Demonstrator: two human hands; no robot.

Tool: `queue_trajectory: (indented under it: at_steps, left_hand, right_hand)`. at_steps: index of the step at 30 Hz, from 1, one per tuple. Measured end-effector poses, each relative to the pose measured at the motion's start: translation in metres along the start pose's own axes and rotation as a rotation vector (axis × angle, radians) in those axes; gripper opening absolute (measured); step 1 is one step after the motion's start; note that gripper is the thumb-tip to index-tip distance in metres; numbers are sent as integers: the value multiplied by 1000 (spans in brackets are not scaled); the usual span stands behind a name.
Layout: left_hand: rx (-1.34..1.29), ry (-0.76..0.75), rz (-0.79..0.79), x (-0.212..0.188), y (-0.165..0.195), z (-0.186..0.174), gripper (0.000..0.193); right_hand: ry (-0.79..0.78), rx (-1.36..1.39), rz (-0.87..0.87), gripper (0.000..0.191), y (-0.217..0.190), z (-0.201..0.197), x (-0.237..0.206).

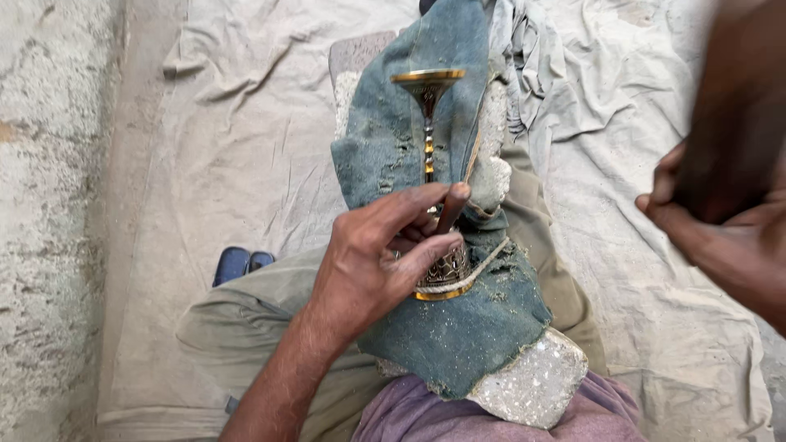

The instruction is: The person sits on the ground holding a small punch against the ornate base of a brass candlestick-like object and repeatedly strikes the punch with a wooden mallet, repositioning the punch to work the decorated surface, and occasionally rotates the object to reach new areas.

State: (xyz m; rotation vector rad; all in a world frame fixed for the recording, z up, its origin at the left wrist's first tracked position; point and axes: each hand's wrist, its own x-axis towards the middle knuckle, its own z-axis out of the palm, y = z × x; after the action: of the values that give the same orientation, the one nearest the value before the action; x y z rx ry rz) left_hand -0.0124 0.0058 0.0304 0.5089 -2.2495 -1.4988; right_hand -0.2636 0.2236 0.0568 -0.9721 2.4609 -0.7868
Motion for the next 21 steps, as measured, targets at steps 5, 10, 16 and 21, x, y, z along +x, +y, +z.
queue_trajectory:
  at_steps: [5,10,16,21]
  left_hand:
    - [76,-126,-136,11,-1,-3,55]
    - [76,-84,-67,10,2,-1,55]
    - [134,-142,12,12,-1,-2,52]
    - [63,-159,10,12,-1,-6,52]
  right_hand:
    - [-74,-42,22,25,4,0,3]
    - [28,262,-27,26,-16,3,4]
    - [-61,-232,-153,28,10,1,-1]
    - [-74,-245,-245,30,22,3,0]
